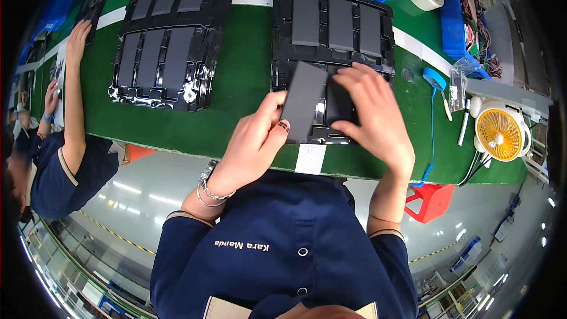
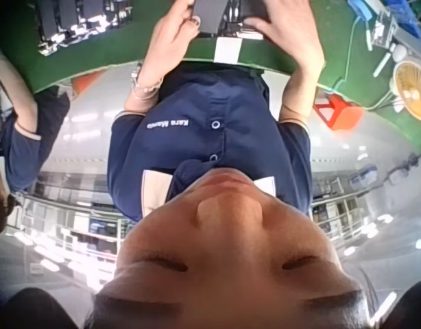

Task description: Manual assembly of electronic components on a factory production line.

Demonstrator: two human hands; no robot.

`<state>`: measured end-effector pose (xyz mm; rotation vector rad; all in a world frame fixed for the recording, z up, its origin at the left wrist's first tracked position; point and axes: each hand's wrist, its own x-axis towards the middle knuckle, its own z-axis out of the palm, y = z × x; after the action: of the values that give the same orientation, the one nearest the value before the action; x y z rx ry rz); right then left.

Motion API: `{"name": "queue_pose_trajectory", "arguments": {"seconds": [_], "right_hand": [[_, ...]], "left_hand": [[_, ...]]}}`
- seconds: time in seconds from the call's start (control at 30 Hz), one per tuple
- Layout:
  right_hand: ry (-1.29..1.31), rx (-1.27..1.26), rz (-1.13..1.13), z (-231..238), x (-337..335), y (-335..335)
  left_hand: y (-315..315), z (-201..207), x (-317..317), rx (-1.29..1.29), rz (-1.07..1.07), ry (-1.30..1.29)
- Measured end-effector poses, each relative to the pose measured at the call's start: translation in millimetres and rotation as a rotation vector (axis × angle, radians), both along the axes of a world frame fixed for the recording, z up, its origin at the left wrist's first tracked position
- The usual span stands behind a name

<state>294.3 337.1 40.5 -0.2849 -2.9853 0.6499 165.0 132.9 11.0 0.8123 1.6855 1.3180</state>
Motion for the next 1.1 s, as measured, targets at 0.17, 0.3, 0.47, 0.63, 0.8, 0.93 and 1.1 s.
{"name": "queue_pose_trajectory", "arguments": {"seconds": [0.17, 0.3, 0.47, 0.63, 0.8, 0.93, 1.1], "right_hand": [[0.031, 0.235, 0.126, 0.2, 1.0, -1.3], [0.436, 0.298, 0.083, -5.5, 11.2, 11.9], [0.676, 0.337, 0.047, -9.6, 9.3, -21.0], [0.739, 0.263, 0.127, -24.8, 1.2, -56.4], [0.685, -0.581, -0.343, -23.6, 3.2, -62.3], [0.457, -1.122, -0.379, -20.7, 0.2, -63.1], [0.408, -1.381, -0.353, -11.9, -2.2, -64.1]], "left_hand": [[7.7, -7.9, 9.6, -0.138, 0.071, 0.480], [9.3, 5.6, 4.4, -0.172, -0.023, 0.340], [12.8, 4.0, 17.1, 0.232, -0.080, -0.606], [16.9, 2.8, 24.1, 0.259, 0.180, -0.796], [22.3, 10.4, 18.5, 0.268, 0.163, -0.674], [20.4, 5.9, 22.6, 0.324, 0.204, -0.588], [22.5, 4.3, 29.0, 0.316, 0.218, -0.393]]}}
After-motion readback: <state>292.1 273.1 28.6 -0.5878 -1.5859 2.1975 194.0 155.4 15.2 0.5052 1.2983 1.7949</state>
